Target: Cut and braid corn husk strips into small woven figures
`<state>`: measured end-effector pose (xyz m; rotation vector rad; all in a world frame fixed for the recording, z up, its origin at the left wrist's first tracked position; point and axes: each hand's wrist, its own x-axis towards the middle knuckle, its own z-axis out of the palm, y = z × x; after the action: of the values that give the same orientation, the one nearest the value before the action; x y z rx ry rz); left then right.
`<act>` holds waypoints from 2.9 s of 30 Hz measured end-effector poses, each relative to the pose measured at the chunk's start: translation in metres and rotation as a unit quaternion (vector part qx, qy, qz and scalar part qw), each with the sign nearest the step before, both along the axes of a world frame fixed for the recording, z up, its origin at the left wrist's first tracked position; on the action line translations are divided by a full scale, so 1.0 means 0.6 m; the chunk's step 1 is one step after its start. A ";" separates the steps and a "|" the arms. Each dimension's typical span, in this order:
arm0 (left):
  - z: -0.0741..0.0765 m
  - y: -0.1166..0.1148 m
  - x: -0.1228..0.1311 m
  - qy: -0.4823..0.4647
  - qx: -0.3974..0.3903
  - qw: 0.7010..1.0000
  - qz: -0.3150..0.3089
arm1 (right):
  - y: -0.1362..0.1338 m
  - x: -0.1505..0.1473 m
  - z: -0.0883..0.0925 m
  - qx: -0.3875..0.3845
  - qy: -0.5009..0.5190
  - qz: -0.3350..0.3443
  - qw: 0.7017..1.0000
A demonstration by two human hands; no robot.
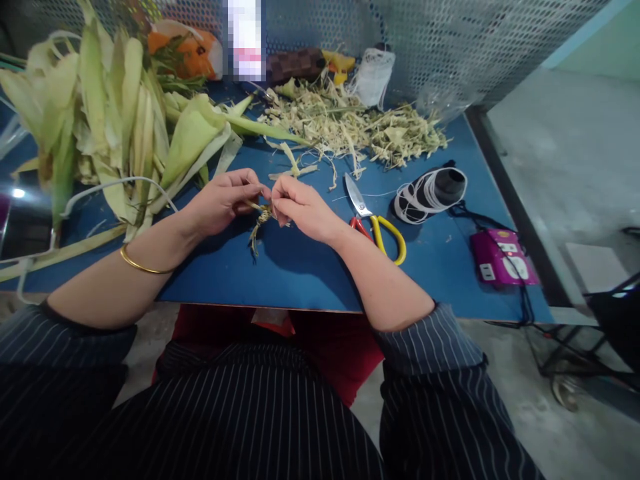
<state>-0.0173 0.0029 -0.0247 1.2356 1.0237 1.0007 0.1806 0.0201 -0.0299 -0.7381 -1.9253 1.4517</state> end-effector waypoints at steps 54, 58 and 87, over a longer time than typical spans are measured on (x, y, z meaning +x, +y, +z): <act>0.002 -0.021 0.021 0.086 -0.028 0.994 0.062 | 0.000 -0.012 -0.003 -0.112 0.108 -0.213 0.965; 0.001 -0.019 0.024 0.065 -0.051 0.991 0.102 | -0.004 -0.011 0.003 -0.018 0.090 -0.253 0.963; 0.010 -0.013 0.002 -0.012 -0.085 0.993 0.087 | 0.030 0.028 0.009 0.153 -0.174 -0.305 0.924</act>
<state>-0.0159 -0.0049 -0.0188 1.0060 1.1869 1.0365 0.1976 0.0379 -0.0244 -1.3571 -1.8621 0.6518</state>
